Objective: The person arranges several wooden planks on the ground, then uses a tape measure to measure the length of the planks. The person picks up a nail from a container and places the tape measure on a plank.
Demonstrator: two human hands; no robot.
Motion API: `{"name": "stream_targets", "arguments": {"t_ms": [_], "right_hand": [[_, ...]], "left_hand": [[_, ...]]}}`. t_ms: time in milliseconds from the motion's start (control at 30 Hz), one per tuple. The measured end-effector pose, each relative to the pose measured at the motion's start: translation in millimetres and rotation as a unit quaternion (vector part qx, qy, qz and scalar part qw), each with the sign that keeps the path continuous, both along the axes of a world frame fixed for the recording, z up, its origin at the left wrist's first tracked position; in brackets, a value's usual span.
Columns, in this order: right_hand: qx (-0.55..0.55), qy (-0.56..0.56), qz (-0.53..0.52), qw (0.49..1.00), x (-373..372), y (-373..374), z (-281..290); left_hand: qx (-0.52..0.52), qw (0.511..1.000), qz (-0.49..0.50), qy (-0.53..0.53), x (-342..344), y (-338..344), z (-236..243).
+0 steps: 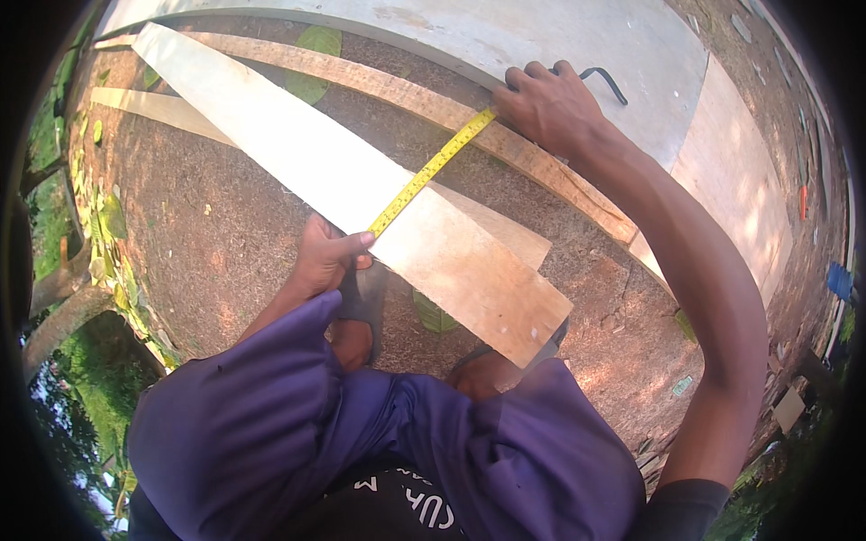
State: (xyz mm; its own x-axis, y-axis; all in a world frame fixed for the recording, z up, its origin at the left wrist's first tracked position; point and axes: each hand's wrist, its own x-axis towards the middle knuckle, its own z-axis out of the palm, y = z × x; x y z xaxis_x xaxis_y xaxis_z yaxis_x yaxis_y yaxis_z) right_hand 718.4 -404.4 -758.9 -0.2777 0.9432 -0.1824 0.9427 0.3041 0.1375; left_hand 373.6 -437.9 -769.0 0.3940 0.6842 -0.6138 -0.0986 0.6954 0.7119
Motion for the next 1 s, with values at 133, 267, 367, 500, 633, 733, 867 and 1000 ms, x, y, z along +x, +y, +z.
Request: {"name": "stream_targets", "arguments": {"t_ms": [133,267,367,500,633,733,867,1000], "right_hand": [[0.011,0.007,0.008,1.000,0.5,-0.7,-0.9],[0.003,0.005,0.006,1.000,2.2,-0.4,-0.4],[0.006,0.016,0.005,1.000,1.2,0.3,1.2],[0.005,0.007,0.008,1.000,1.5,0.7,-0.7],[0.001,-0.005,0.012,1.000,4.3,1.3,-3.0],[0.005,-0.002,0.011,1.000,2.8,1.4,-4.2],[0.013,0.011,0.013,1.000,4.7,0.5,-3.8],[-0.001,0.029,0.002,1.000,5.2,1.4,2.8]], "left_hand": [[-0.048,0.999,0.002,-0.011,-5.0,-1.2,-0.8],[-0.048,0.998,-0.030,-0.008,-9.7,-0.4,-4.2],[-0.054,0.998,-0.029,-0.008,-10.1,-0.2,-4.3],[-0.060,0.998,-0.033,-0.006,-10.8,0.1,-4.2],[-0.062,0.997,-0.044,-0.010,-13.4,-0.5,-8.9],[-0.063,0.997,-0.041,-0.014,-13.5,-0.5,-8.0],[-0.059,0.998,-0.016,-0.034,-8.1,-1.7,-2.5],[-0.051,0.997,-0.042,-0.044,-12.7,-1.4,-12.1]]}}
